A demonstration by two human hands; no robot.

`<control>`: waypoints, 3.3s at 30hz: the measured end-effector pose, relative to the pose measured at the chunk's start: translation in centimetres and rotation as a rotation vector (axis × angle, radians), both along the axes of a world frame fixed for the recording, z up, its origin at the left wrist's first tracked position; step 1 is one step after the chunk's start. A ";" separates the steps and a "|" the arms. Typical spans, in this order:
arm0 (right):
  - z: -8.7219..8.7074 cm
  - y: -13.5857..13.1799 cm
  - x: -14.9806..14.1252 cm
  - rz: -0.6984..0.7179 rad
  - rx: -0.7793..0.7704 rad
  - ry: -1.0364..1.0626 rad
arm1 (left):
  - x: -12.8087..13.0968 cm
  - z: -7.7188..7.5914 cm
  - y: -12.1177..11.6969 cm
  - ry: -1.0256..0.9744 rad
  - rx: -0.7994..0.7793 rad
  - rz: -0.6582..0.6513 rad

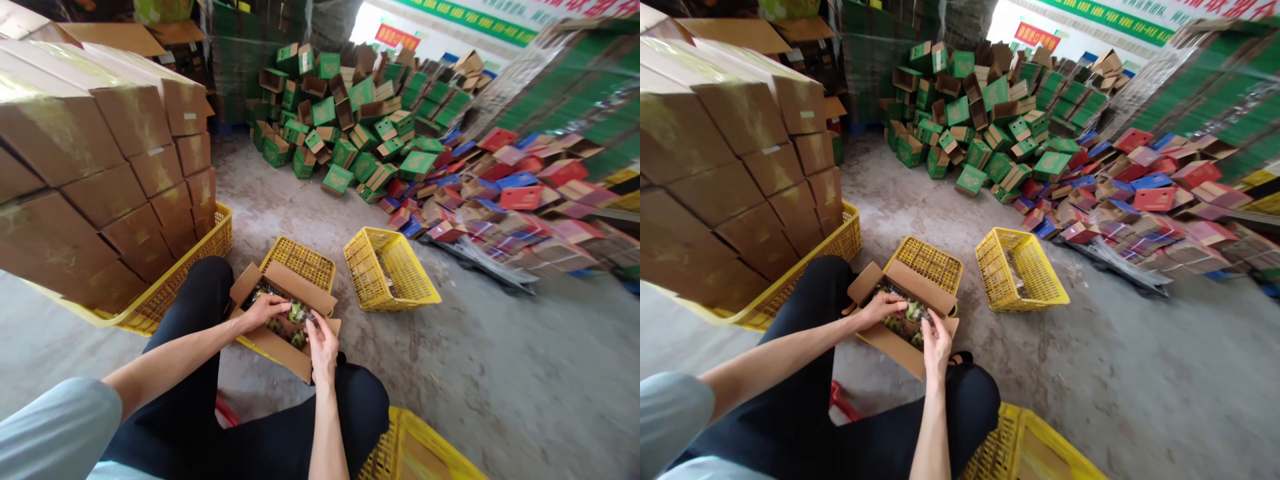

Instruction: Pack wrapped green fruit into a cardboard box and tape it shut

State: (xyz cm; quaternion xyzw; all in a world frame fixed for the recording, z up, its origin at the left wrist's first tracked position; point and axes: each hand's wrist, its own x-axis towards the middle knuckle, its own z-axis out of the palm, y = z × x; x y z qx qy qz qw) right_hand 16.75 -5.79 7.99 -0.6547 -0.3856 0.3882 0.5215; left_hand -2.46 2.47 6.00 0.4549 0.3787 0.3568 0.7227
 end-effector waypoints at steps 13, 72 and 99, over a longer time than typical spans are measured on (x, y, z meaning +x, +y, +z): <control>0.5 -0.1 0.8 -0.085 0.029 0.137 | 0.1 1.0 0.3 -0.047 0.031 -0.016; -1.8 0.1 0.6 0.040 -0.008 0.194 | 0.4 -1.4 -0.5 0.060 0.185 -0.124; -0.8 0.2 1.3 -0.029 -0.001 0.099 | 0.1 -1.1 -1.3 0.039 0.211 -0.313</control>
